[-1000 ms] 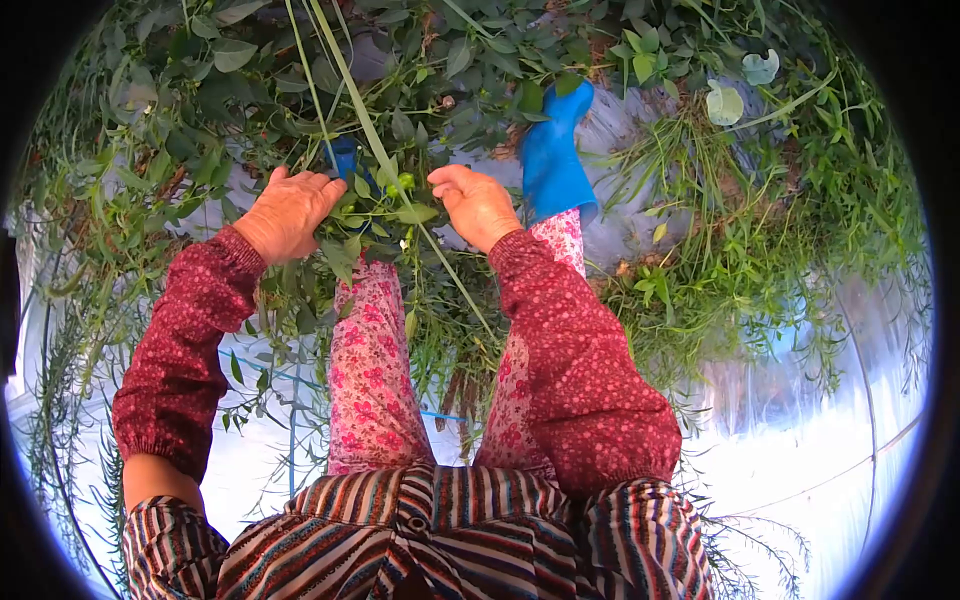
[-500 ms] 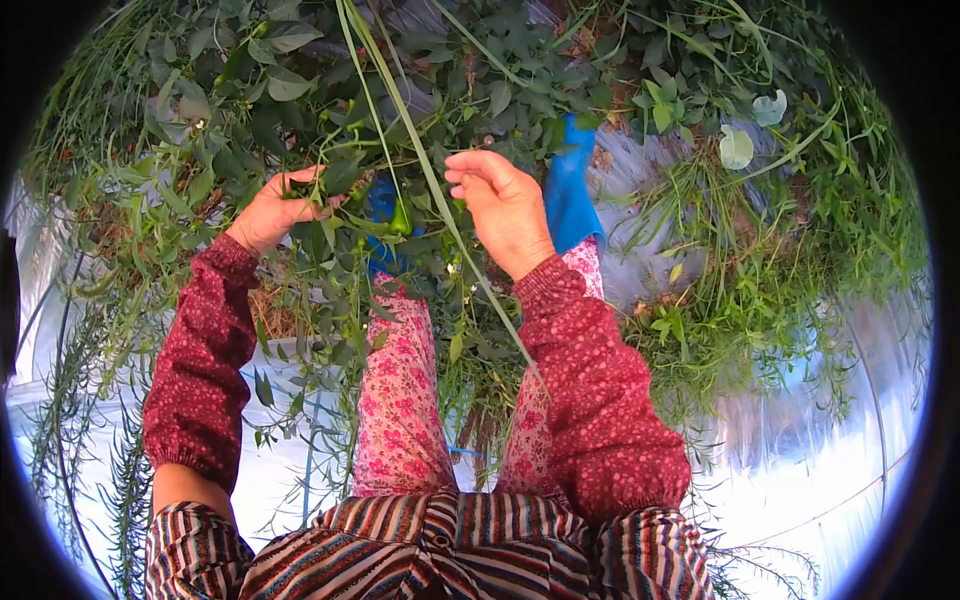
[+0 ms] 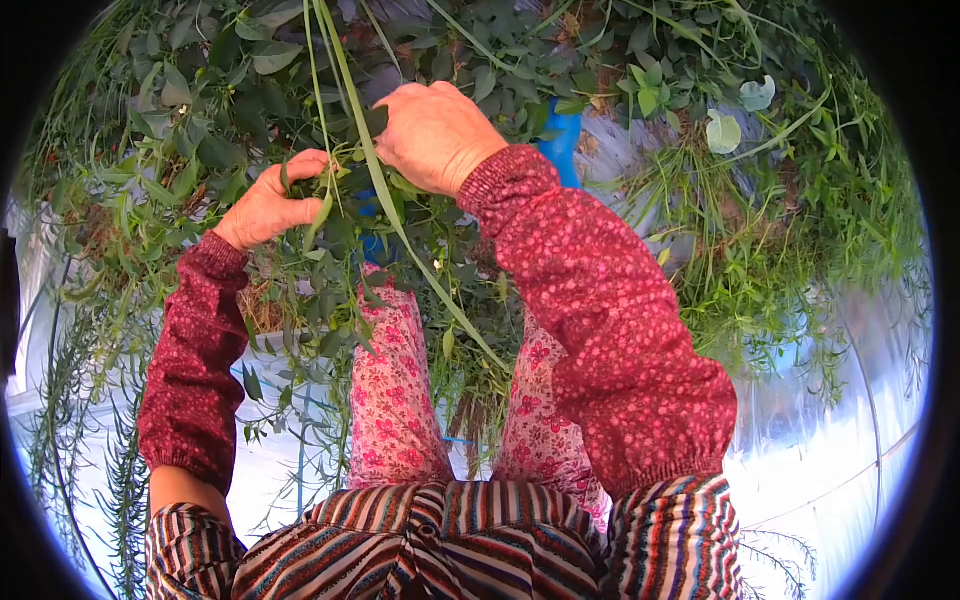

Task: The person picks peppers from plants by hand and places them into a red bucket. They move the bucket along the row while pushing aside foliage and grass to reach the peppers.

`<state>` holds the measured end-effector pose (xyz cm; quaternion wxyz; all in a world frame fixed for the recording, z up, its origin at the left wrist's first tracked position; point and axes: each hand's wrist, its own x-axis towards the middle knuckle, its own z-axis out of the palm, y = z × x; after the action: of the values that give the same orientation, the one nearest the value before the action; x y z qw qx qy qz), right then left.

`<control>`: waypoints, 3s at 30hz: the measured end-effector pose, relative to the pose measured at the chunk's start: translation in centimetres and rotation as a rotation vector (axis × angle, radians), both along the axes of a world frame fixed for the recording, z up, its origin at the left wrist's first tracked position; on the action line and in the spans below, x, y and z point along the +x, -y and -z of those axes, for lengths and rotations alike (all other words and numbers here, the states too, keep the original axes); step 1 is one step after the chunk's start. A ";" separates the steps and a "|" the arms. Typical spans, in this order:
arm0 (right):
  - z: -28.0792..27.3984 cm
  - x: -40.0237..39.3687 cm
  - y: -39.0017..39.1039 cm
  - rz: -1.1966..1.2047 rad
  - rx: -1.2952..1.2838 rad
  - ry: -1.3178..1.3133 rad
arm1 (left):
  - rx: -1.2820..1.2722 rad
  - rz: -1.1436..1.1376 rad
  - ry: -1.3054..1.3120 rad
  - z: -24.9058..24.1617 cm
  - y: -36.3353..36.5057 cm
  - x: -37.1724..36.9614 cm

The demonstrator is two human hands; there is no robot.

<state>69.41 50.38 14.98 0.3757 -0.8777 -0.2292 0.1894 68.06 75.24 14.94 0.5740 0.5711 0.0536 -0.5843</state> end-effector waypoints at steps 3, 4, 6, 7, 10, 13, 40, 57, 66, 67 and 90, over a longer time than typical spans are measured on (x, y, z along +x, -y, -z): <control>-3.0 2.0 1.0 -0.168 -0.287 -0.423 | 0.044 0.055 0.034 0.4 0.2 0.6; -3.7 2.1 1.2 -0.168 -0.291 -0.427 | 0.040 0.049 0.078 0.7 0.2 0.5; -5.0 2.8 1.8 -0.289 -0.296 -0.665 | -0.009 -0.018 0.051 0.6 0.8 0.4; -3.4 0.9 2.3 -0.158 -0.098 -0.553 | 0.026 0.022 0.045 0.6 1.1 0.3; -2.7 1.5 4.2 -0.218 -0.599 -0.440 | 0.113 0.163 0.152 -0.1 1.9 0.3; 1.0 0.6 7.9 -0.139 -0.562 -0.559 | 0.137 -0.145 0.081 -0.5 1.7 -0.1; -8.8 -10.2 2.9 0.066 0.367 -1.296 | 0.019 0.833 0.892 -11.4 8.3 -4.2; 1.0 -9.2 0.3 0.043 -0.218 -0.391 | 0.467 1.036 0.824 -5.7 9.0 -4.2; -2.2 -10.4 0.1 0.435 0.145 -1.209 | 0.314 1.133 0.794 -2.9 8.3 -3.5; -2.3 -10.3 -0.1 0.440 0.144 -1.212 | 0.344 1.163 0.815 -3.2 8.2 -3.7; 8.1 -12.5 3.9 0.660 0.139 -1.188 | 0.352 -0.089 0.017 -1.6 1.8 2.3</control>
<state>56.91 46.45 6.90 0.5313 -0.6226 0.2842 0.4994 70.38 73.44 16.58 0.4911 0.6647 0.1755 -0.5349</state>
